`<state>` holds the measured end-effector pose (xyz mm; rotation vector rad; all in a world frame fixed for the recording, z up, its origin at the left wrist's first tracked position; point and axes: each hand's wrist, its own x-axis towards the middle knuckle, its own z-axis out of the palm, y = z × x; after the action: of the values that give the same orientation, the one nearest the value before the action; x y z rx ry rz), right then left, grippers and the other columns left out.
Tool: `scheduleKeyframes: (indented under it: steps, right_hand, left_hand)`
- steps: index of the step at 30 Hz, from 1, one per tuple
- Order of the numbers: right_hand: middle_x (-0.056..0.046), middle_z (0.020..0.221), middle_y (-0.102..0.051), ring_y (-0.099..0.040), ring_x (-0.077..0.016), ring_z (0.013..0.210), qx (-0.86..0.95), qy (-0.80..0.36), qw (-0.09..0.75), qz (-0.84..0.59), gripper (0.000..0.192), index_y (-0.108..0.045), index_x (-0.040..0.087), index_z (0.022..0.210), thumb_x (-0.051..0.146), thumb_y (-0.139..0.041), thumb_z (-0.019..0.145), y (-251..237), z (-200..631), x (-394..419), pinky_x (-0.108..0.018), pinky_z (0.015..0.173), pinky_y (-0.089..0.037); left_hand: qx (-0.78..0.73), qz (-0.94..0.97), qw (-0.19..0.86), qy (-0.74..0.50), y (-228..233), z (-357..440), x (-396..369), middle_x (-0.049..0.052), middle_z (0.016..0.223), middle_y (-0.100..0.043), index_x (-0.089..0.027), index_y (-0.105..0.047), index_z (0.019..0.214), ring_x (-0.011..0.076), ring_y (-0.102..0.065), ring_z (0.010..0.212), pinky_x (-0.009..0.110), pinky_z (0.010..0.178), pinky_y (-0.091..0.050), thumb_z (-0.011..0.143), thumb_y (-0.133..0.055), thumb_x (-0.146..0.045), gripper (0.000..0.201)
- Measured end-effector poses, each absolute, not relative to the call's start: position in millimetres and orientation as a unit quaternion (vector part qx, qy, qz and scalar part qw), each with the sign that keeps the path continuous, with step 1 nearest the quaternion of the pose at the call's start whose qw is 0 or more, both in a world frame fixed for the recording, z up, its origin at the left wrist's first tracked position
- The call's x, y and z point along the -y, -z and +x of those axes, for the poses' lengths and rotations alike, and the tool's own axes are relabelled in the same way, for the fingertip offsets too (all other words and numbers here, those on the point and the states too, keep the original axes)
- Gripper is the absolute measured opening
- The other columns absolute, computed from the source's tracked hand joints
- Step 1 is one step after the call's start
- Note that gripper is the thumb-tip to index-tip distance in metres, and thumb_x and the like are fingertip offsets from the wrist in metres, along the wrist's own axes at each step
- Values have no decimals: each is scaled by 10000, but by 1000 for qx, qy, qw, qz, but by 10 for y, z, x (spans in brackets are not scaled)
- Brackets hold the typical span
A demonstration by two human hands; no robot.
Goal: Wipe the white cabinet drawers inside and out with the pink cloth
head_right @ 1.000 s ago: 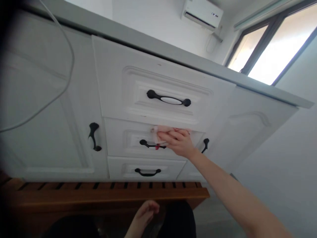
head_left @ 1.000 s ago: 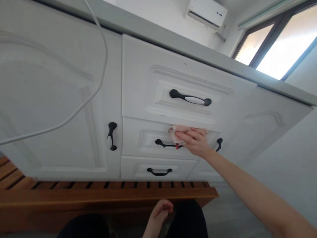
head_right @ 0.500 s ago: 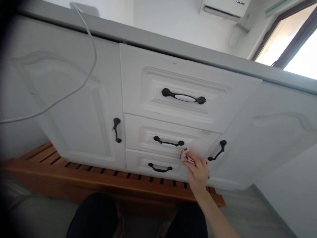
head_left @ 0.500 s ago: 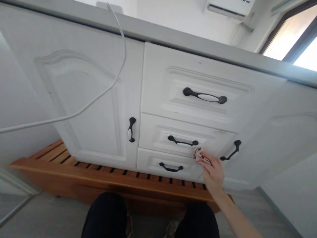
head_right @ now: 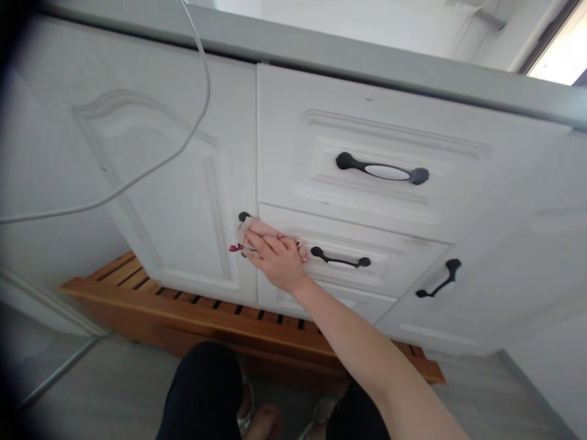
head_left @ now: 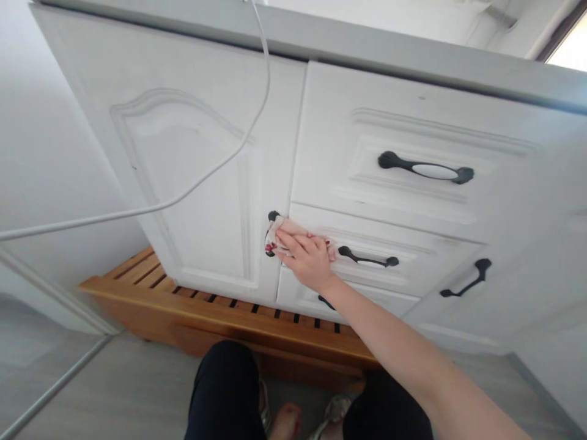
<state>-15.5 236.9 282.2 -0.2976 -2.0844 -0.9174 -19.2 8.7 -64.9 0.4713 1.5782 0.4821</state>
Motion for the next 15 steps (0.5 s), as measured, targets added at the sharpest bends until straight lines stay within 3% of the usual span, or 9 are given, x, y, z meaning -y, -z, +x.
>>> scheduleKeyframes:
  steps: [4, 8, 11, 15]
  right_hand:
    - [20, 1456, -628, -517, -180, 1148, 883, 343, 314, -67, 159, -716, 285, 1082, 279, -567, 1027, -2481, -3, -2291, -366, 835, -359]
    - [71, 1462, -620, -521, -153, 1182, 913, 321, 246, -61, 153, -707, 286, 1037, 264, -556, 1036, -2488, 275, -2301, -353, 926, -354]
    - [56, 1392, -674, -536, -158, 1184, 881, 332, 320, -107, 138, -723, 280, 947, 235, -605, 1000, -2491, 592, -2313, -358, 967, -349]
    - [64, 1183, -770, -585, -159, 1071, 830, 367, 389, -159, 209, -719, 289, 786, 196, -645, 957, -2421, 1201, -2281, -364, 908, -373]
  left_hand:
    - [-736, 196, 613, -211, 699, -212, -96, -52, 628, -457, -207, -430, 645, 158, -589, 707, 294, 725, -481, 903, -668, -218, 351]
    - [-741, 207, 606, -200, 639, -229, -92, -52, 629, -478, -203, -440, 651, 161, -615, 724, 301, 742, -500, 899, -673, -213, 340]
    - [-741, 211, 603, -207, 571, -222, -92, -55, 610, -470, -202, -427, 627, 166, -628, 731, 300, 738, -498, 869, -688, -220, 356]
    - [-739, 207, 602, -221, 561, -216, -70, -55, 581, -456, -210, -414, 602, 173, -629, 714, 295, 703, -491, 817, -694, -195, 353]
